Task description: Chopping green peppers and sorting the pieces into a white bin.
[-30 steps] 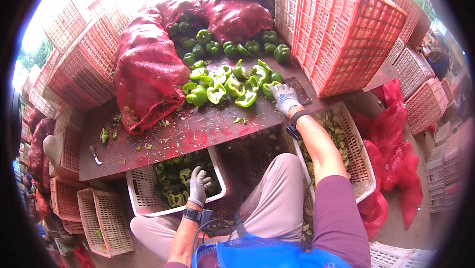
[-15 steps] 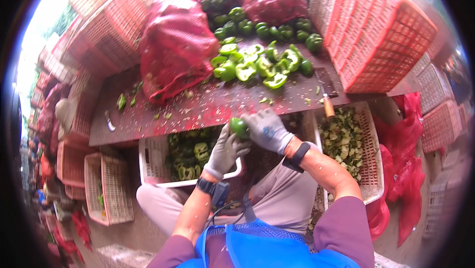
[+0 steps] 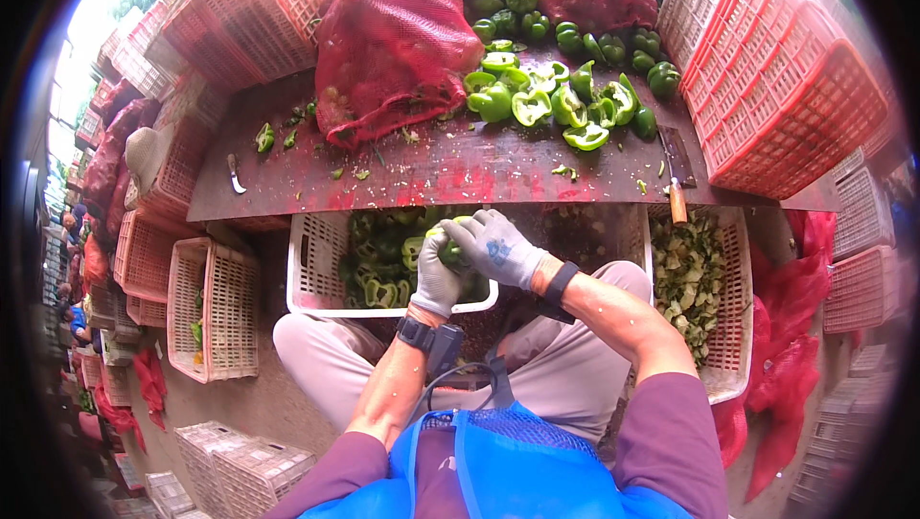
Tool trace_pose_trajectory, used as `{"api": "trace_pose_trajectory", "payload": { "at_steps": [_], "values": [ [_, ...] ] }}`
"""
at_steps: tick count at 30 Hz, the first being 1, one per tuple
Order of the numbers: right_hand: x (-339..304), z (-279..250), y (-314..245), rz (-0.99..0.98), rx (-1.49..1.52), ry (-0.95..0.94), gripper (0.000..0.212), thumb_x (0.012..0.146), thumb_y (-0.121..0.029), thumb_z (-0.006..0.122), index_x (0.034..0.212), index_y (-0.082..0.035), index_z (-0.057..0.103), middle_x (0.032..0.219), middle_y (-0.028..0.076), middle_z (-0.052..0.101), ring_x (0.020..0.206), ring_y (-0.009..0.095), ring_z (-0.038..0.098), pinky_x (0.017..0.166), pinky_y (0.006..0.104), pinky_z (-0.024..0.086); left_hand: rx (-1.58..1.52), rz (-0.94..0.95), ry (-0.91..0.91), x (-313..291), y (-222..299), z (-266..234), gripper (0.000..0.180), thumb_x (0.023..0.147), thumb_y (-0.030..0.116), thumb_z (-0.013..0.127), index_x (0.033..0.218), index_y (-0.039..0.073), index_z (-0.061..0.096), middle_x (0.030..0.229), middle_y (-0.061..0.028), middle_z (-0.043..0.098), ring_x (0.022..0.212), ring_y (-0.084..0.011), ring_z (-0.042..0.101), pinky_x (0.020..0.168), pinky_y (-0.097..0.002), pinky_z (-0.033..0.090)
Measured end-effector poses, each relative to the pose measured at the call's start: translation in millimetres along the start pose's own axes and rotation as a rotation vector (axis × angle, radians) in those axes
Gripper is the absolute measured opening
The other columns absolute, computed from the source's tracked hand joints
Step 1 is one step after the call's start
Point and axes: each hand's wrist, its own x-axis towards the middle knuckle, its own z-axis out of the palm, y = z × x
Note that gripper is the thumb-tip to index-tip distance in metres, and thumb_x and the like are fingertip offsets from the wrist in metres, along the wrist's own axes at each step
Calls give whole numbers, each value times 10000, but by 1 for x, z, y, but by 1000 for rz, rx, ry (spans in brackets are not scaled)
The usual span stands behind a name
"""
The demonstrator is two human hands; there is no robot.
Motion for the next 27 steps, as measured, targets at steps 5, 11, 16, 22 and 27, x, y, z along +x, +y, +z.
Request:
{"api": "trace_pose_trajectory", "payload": {
  "at_steps": [5, 11, 16, 22, 27],
  "values": [
    [10, 35, -6, 62, 50, 57, 593, 811, -186, 727, 1355, -32, 551, 1054, 127, 687, 918, 305, 668, 818, 428, 530, 194, 162, 222, 7, 13, -18, 323, 964, 257, 562, 1256, 123, 594, 1180, -60, 668, 1016, -200, 681, 844, -344, 584],
    [37, 63, -2, 611, 323, -10, 417, 971, -208, 581, 1378, -117, 573, 891, 266, 694, 904, 358, 716, 783, 467, 558, 220, 152, 310, 0, 20, -10, 453, 888, 133, 582, 1332, 121, 491, 1157, -65, 598, 984, -179, 642, 790, -302, 577],
    [50, 51, 20, 943, 1588, 175, 295, 1032, -112, 514, 1283, -33, 648, 1064, 45, 713, 939, 150, 679, 850, 301, 556, 460, 179, 134, 4, 43, -20, 471, 887, 112, 597, 1351, 97, 518, 1170, -84, 618, 998, -178, 645, 830, -305, 579],
    [-11, -69, 14, 816, 600, 134, 249, 999, -137, 568, 1219, -80, 668, 937, 157, 718, 840, 245, 703, 790, 348, 544, 1080, 395, 333, 9, 70, -65, 573, 880, 264, 650, 1415, 106, 520, 1333, -157, 546, 1169, -279, 576, 965, -366, 513],
    [-192, -128, 78, 1125, -334, -84, 282, 938, -195, 607, 1200, -116, 675, 1030, 192, 710, 934, 353, 706, 813, 443, 554, 1886, -53, 322, 11, 56, -127, 678, 874, 390, 695, 1468, 113, 521, 1469, -218, 485, 1311, -363, 519, 1078, -417, 459]
  ]
}}
